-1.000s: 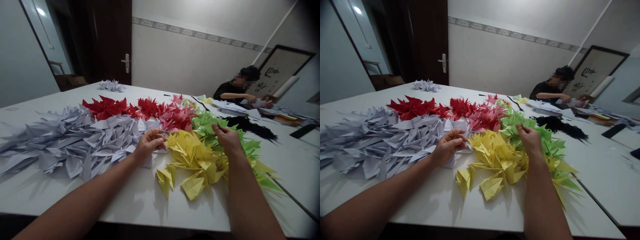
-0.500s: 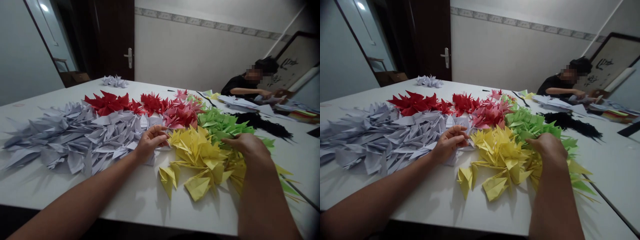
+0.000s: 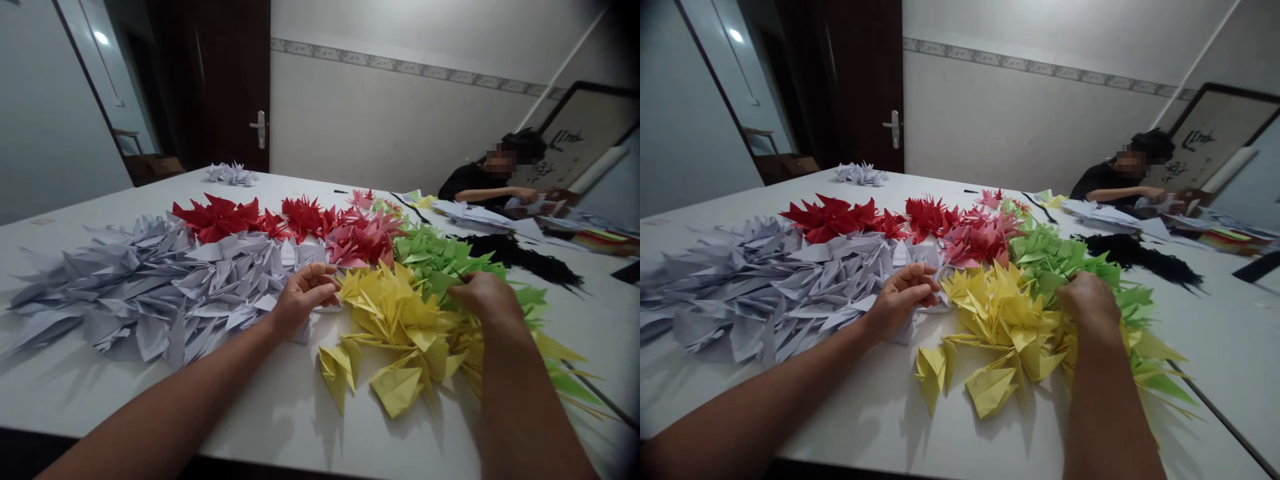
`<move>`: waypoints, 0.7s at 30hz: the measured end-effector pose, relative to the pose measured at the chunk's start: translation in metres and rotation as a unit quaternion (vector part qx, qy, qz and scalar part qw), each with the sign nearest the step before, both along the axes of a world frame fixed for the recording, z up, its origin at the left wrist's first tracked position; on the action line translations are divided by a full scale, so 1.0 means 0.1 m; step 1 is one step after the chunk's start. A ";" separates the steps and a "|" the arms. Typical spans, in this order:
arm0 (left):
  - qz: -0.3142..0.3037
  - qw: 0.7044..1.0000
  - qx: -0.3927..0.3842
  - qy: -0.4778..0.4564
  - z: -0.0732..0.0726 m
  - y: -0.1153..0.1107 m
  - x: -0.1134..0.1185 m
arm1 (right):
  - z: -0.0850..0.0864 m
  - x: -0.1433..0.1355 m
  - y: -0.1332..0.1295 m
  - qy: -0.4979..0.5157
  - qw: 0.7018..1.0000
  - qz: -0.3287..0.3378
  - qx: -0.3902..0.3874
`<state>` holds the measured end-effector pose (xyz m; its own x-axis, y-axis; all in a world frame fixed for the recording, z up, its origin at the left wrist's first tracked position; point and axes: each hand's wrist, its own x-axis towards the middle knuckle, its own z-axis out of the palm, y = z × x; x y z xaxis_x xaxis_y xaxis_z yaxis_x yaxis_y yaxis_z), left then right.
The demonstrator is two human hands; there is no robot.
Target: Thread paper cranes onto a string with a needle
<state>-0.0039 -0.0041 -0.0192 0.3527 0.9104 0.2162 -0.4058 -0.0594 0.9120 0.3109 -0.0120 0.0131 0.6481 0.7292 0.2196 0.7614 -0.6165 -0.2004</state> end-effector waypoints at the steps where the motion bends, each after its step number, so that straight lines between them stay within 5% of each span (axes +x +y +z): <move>1: 0.000 1.000 0.000 0.001 0.00 0.00 0.00 | 0.04 -0.03 -0.02 0.002 1.000 -0.019 -0.007; 7: 0.000 1.000 0.000 0.001 0.01 0.00 0.00 | 0.17 -0.07 -0.08 0.026 0.995 -0.073 -0.064; 12: -0.012 1.000 -0.002 0.006 0.01 -0.01 0.01 | 0.12 -0.01 -0.07 0.053 0.992 -0.046 -0.109; 21: -0.010 1.000 0.003 0.009 0.03 -0.03 0.01 | 0.14 -0.07 -0.09 0.059 0.996 -0.040 -0.057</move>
<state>-0.0031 -0.0070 -0.0165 0.3753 0.9018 0.2143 -0.3899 -0.0561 0.9192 0.3042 -0.0206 0.0274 0.7221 0.6893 0.0579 0.6839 -0.6987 -0.2101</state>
